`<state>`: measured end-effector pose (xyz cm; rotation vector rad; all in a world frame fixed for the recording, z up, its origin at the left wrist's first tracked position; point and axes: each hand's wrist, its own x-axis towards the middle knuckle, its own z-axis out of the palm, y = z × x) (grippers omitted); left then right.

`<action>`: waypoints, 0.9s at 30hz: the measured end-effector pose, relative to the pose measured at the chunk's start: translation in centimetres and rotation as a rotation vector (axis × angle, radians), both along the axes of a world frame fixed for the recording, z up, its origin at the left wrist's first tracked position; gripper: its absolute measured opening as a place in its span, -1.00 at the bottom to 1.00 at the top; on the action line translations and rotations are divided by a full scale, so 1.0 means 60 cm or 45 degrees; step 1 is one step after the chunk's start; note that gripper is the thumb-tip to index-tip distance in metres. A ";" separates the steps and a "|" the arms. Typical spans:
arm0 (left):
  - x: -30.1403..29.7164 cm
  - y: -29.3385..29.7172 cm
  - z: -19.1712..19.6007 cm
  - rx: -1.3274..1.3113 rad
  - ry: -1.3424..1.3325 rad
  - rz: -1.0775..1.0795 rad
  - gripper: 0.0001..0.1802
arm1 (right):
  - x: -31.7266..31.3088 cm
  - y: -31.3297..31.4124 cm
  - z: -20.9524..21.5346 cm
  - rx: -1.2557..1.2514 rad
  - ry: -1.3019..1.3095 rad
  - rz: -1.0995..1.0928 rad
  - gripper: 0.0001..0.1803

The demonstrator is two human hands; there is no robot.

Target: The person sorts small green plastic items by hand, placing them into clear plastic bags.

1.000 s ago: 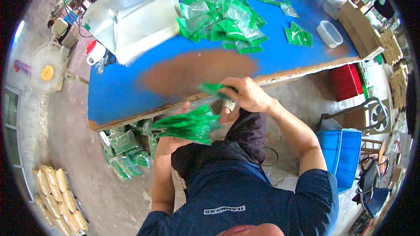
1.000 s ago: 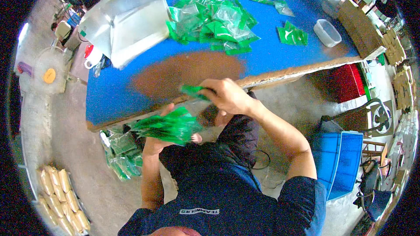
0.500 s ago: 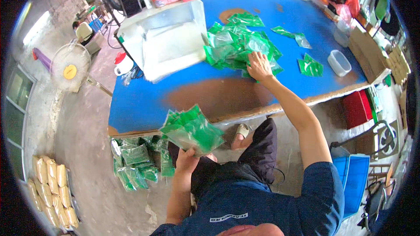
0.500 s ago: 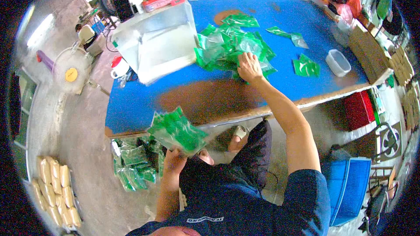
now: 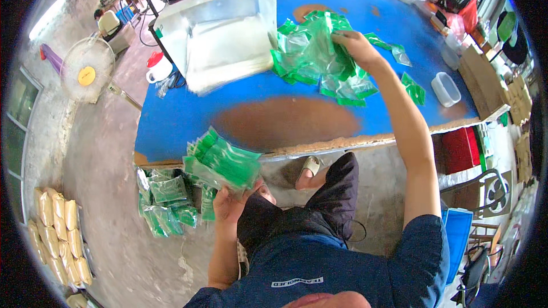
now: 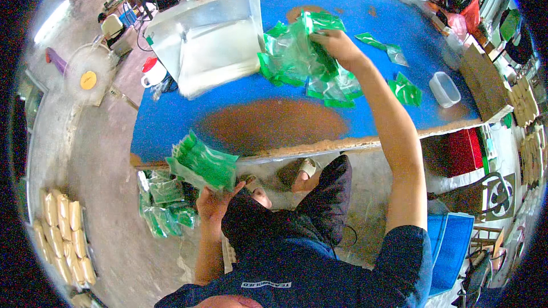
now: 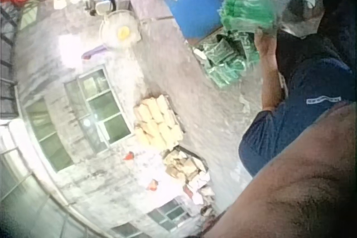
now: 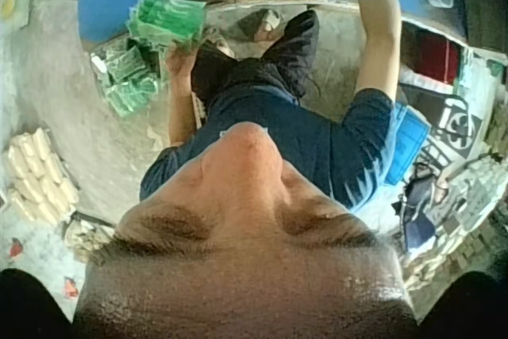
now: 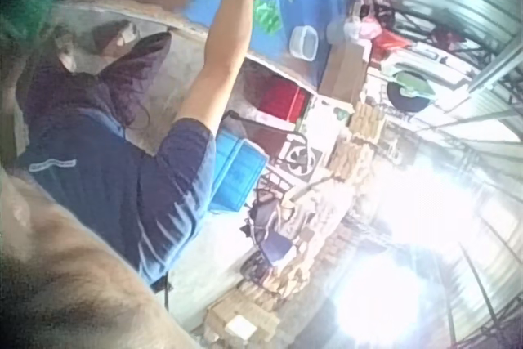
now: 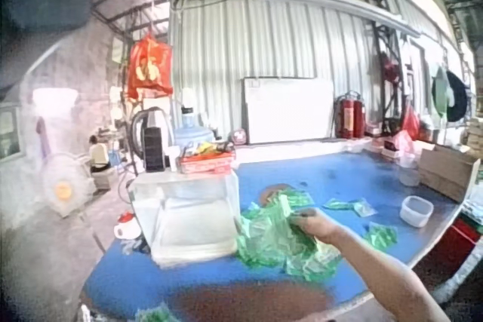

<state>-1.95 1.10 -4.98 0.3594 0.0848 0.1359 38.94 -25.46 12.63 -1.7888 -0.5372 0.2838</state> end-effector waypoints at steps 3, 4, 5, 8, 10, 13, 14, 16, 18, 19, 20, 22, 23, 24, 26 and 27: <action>0.006 -0.001 -0.024 -0.067 -0.084 0.038 -0.28 | 0.033 0.005 -0.048 0.266 0.444 0.242 -0.67; 0.008 0.003 -0.038 -0.051 0.018 0.063 -0.29 | 0.044 0.007 -0.078 0.346 0.590 0.302 -0.65; -0.002 0.006 -0.053 -0.038 0.132 0.108 -0.30 | 0.036 0.014 -0.104 0.312 0.632 0.317 -0.70; 0.008 0.004 -0.077 0.520 0.179 0.173 -0.31 | 0.083 -0.054 -0.189 -0.526 -0.393 -0.870 -0.71; -0.009 0.005 -0.052 0.440 0.235 0.211 -0.30 | 0.003 -0.024 -0.147 -0.128 -0.663 -1.081 -0.71; -0.035 -0.007 -0.023 0.298 0.286 0.203 -0.29 | -0.158 0.053 -0.107 -0.318 -0.793 -0.618 -0.82; -0.030 -0.010 -0.024 0.257 0.280 0.168 -0.30 | -0.177 0.060 -0.134 -0.367 -0.968 -0.293 -0.84; -0.020 -0.015 -0.021 0.220 0.280 0.106 -0.31 | -0.196 0.090 -0.177 -0.428 -1.277 -0.173 -0.88; -0.007 -0.022 -0.015 0.254 0.290 0.122 -0.33 | -0.192 0.114 -0.184 -0.882 -1.103 -0.223 -0.61; 0.000 -0.026 -0.008 0.259 0.287 0.121 -0.33 | -0.190 0.118 -0.181 -1.065 -0.975 -0.206 -0.47; 0.005 -0.030 0.000 0.319 0.279 0.132 -0.34 | -0.200 0.119 -0.191 -1.059 -0.978 -0.208 -0.47; 0.006 -0.030 0.011 0.374 0.280 0.168 -0.35 | -0.248 0.123 -0.232 -1.068 -1.329 -0.072 -0.24; 0.005 -0.028 0.014 0.340 0.260 0.160 -0.36 | -0.278 0.124 -0.237 -1.036 -1.277 0.096 -0.11; 0.000 -0.026 0.013 0.302 0.245 0.164 -0.38 | -0.307 0.127 -0.234 -0.933 -1.263 0.181 -0.16; 0.001 -0.026 0.009 0.284 0.260 0.212 -0.39 | -0.349 0.128 -0.224 -0.829 -1.227 0.305 -0.22; 0.006 -0.026 0.011 0.283 0.254 0.231 -0.40 | -0.361 0.127 -0.218 -0.748 -1.219 0.349 -0.32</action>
